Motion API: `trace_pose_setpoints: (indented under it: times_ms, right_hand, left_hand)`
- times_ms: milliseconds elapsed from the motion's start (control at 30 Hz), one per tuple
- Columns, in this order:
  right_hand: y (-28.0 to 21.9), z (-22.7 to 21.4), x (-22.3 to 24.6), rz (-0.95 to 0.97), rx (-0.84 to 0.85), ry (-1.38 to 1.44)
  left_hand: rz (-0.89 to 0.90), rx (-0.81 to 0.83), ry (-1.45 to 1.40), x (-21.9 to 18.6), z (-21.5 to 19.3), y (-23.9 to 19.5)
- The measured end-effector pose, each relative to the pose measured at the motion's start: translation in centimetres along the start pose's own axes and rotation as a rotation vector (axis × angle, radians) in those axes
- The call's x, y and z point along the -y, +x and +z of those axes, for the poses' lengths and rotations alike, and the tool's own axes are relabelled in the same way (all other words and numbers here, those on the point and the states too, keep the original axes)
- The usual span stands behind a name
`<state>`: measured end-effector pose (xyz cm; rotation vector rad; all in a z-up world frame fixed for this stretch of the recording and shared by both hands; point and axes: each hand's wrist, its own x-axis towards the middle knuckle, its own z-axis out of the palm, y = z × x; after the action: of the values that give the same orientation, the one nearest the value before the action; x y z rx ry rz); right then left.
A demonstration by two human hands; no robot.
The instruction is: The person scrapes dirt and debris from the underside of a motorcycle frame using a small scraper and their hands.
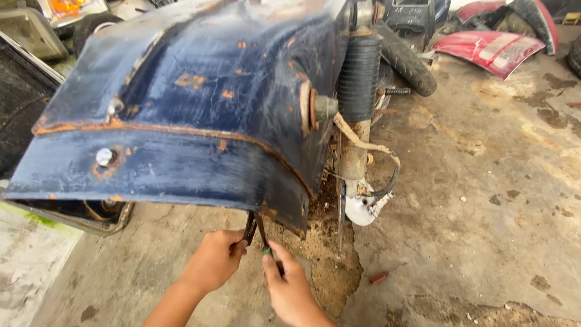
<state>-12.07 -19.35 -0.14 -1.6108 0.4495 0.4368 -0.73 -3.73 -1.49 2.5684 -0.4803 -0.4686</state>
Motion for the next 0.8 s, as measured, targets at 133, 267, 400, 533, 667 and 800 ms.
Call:
trace_pose_setpoints:
  times_ms: [133, 267, 400, 533, 667, 800]
  right_hand:
    - [-0.4, 0.6, -0.6, 0.001, -0.022, 0.088]
    - [0.1, 0.5, -0.8, -0.01, -0.055, 0.134]
    - [0.6, 0.4, -1.1, -0.005, -0.015, 0.196]
    - [2.5, 1.4, -4.6, -0.164, -0.056, 0.164]
    - [4.3, 2.1, -7.2, -0.325, -0.085, 0.194]
    - [6.0, 2.8, -9.8, -0.552, -0.222, -0.028]
  left_hand:
    - [0.001, -0.034, 0.04, 0.2, 0.9, 0.0]
    - [-0.03, -0.034, 0.019, -0.5, 0.4, 0.0]
    - [-0.047, -0.006, 0.03, -0.9, 0.2, 0.1]
    - [-0.061, -0.026, 0.059, -0.5, 0.9, 0.3]
    - [-0.028, -0.047, 0.073, -0.3, 1.1, 0.5]
    - [-0.029, -0.05, 0.057, -0.2, 1.3, 0.3]
